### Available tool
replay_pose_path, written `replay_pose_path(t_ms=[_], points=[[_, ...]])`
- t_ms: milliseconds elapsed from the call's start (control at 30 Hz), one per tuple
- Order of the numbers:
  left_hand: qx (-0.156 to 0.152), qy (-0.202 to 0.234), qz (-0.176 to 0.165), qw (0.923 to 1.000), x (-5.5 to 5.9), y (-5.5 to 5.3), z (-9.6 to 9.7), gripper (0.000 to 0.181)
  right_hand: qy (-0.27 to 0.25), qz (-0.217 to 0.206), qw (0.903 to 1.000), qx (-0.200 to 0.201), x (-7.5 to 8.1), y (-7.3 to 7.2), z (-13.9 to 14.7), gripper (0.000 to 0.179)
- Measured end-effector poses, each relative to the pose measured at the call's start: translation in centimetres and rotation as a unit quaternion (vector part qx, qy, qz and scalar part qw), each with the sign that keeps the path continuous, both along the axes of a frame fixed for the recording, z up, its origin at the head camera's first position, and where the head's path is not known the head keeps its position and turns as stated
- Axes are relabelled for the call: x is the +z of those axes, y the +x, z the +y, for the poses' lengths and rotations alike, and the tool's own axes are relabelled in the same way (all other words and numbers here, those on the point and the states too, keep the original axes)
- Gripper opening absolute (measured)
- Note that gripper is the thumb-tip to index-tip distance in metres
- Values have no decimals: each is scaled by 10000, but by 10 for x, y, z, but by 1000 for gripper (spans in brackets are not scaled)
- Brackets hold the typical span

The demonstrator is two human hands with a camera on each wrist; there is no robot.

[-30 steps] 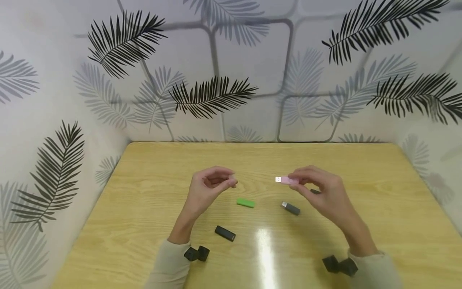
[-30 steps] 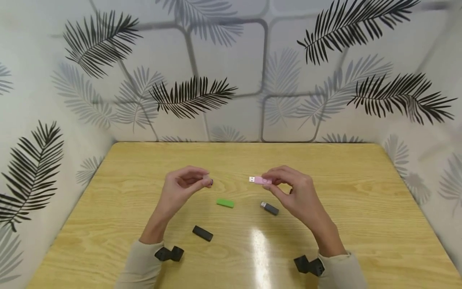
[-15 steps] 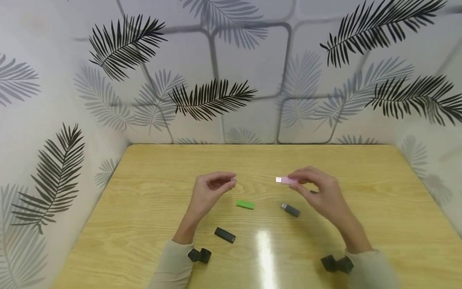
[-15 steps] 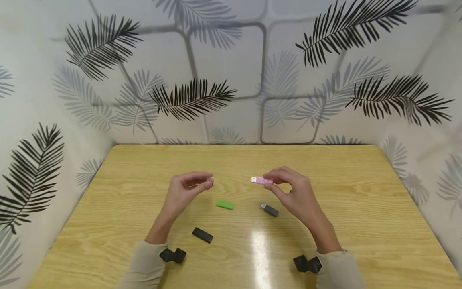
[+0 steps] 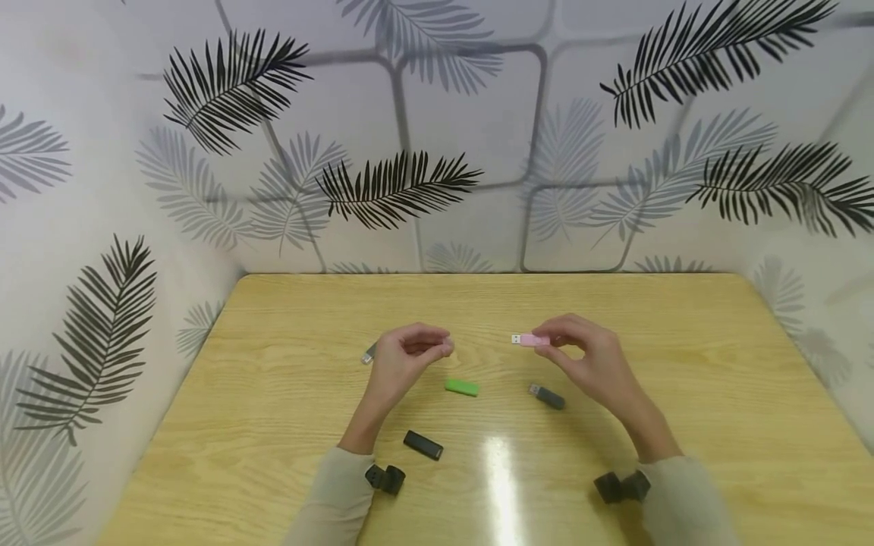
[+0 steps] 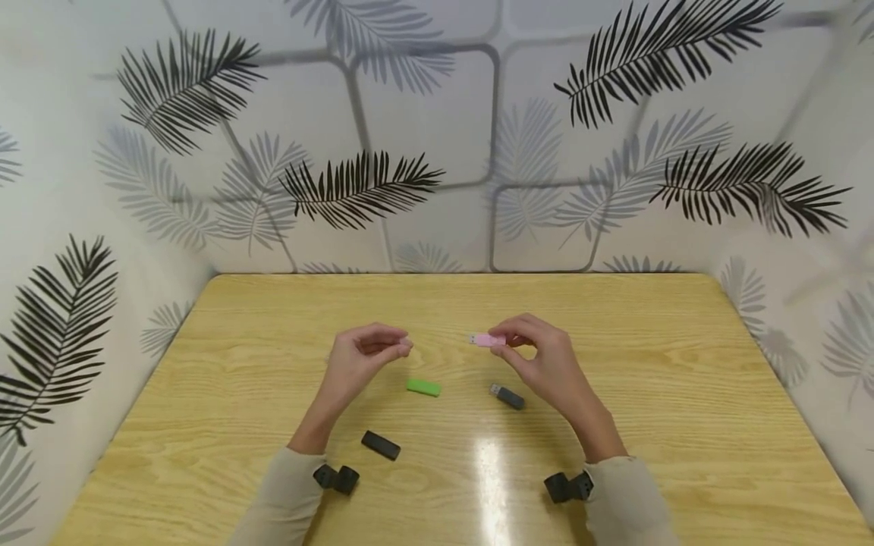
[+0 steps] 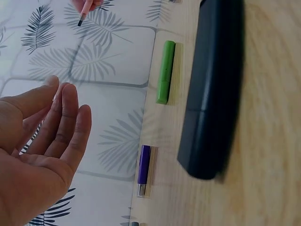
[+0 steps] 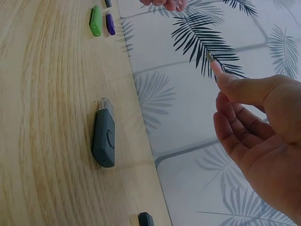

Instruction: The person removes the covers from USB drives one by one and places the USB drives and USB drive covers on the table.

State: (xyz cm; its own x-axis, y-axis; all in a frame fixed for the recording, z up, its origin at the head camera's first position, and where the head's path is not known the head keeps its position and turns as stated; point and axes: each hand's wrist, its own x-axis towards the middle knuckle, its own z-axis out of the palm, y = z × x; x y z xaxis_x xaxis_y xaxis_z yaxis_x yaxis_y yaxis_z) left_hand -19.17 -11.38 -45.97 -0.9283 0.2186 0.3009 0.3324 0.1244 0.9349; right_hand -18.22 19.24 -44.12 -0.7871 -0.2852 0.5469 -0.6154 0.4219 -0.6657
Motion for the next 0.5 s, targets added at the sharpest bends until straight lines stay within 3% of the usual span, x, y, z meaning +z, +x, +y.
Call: replay_pose_path(t_ms=[300, 500], points=[[253, -473, -174, 9984, 0, -22, 6, 23, -13, -55, 10000, -32, -8, -23, -6, 21], [395, -763, -249, 9960, 2, -36, 12, 22, 71, -460, 9986, -233, -13, -38, -9, 20]])
